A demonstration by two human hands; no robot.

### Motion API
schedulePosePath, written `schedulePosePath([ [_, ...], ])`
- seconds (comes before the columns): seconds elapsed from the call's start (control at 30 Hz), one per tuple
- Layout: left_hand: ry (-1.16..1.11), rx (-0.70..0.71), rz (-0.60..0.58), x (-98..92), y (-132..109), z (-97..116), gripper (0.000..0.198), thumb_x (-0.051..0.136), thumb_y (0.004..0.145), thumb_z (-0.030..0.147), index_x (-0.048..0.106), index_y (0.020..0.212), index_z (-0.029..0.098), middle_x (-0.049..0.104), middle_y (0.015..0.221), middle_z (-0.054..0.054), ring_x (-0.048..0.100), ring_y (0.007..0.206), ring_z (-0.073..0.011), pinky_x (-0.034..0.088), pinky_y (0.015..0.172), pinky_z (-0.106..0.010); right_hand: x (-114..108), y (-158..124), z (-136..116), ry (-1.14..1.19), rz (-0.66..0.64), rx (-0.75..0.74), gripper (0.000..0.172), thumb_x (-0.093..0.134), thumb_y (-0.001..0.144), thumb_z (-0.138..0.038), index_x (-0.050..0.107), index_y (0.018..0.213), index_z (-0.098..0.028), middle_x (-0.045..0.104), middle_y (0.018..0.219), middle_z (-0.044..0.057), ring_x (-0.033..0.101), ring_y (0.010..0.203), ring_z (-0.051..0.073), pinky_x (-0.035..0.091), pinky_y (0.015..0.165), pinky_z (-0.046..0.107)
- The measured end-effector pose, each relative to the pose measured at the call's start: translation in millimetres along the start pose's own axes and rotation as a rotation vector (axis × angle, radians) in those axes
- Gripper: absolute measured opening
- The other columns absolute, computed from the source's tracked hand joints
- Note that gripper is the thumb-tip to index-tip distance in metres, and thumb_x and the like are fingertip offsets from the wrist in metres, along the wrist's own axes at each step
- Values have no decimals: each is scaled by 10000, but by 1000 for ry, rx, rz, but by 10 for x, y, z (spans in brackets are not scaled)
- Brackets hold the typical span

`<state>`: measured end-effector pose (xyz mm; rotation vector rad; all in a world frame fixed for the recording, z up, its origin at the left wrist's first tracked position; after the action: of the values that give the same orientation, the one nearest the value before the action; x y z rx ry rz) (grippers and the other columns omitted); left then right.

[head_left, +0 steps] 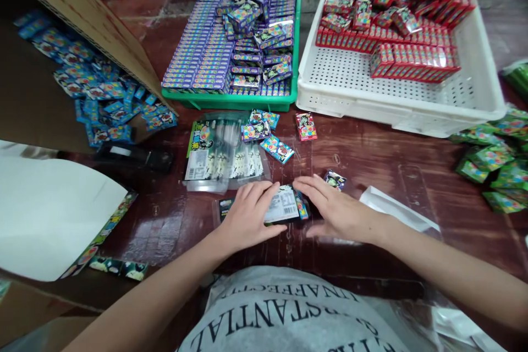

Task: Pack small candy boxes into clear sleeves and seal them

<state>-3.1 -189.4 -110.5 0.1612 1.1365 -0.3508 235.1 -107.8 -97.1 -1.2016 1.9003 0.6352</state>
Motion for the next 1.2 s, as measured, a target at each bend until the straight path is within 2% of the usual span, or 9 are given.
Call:
schedulePosePath([
  [0.1,12,-31,-15,33,54,-7,891,785,775,547,417,1491,164,531,1421,-153,477,1292,-355,376,1100,-527,-105,-214,121,-192,114,181,1137,749,781,-637,147,1606,-136,341,1597,244,300,1491,428,190,1228,682],
  [0.2,1,-42,-16,47,100,4,875,793,765,523,431,1487,188,543,1409,-138,485,1279,-349,378,1098,-525,-170,-394,245,-296,142,372,908,715,813,-601,360,1522,-159,533,1435,214,462,1361,437,152,1206,727],
  [0.3,-13,-21,-22,61,143,31,883,799,755,517,427,1492,203,537,1415,-134,486,1275,-346,379,1098,-523,-154,-404,286,-156,32,246,699,688,853,-462,437,1456,-216,604,1340,147,550,1285,353,151,1223,694],
  [0.4,-35,43,-50,84,174,56,911,812,741,525,420,1496,199,527,1423,-141,482,1292,-342,361,1119,-517,-120,-302,303,1,-50,41,721,708,830,-363,413,1469,-209,568,1389,146,531,1323,315,121,1234,678],
  [0.5,-50,63,-52,98,189,49,914,816,740,506,413,1501,199,521,1418,-143,481,1291,-335,357,1129,-502,-88,-201,347,60,-51,-25,737,728,817,-295,408,1469,-167,540,1406,170,515,1346,306,131,1238,664],
  [0.7,-33,44,-1,74,248,-24,859,807,760,442,415,1494,229,530,1380,-134,492,1268,-337,384,1102,-507,-110,-188,425,127,80,-10,768,744,811,-239,382,1481,-144,485,1405,194,475,1344,322,452,1117,548],
  [0.87,-49,66,4,74,323,10,881,832,742,439,418,1491,232,524,1383,-131,497,1273,-332,387,1107,-503,-129,-268,415,93,145,-18,679,755,780,-231,485,1397,-142,529,1303,179,523,1252,329,369,1161,620],
  [1.07,-25,22,19,127,362,105,912,848,724,451,412,1493,228,530,1386,-130,502,1272,-327,383,1105,-500,-92,-326,312,30,149,25,685,735,800,-249,470,1418,-122,535,1272,177,547,1213,327,289,1206,644],
  [1.2,-35,19,13,150,370,151,883,846,719,432,441,1473,212,536,1377,-130,496,1269,-331,388,1097,-505,-107,-363,319,56,135,13,672,739,794,-262,477,1399,-132,524,1260,170,551,1195,321,355,1173,630],
])
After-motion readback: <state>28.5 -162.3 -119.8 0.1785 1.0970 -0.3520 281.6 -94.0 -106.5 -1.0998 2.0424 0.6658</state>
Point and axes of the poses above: each hand's wrist, its own y-axis towards the middle knuckle, its own x-axis out of the palm, z = x × y, the point moved 2 cm from there along y, towards the middle knuckle
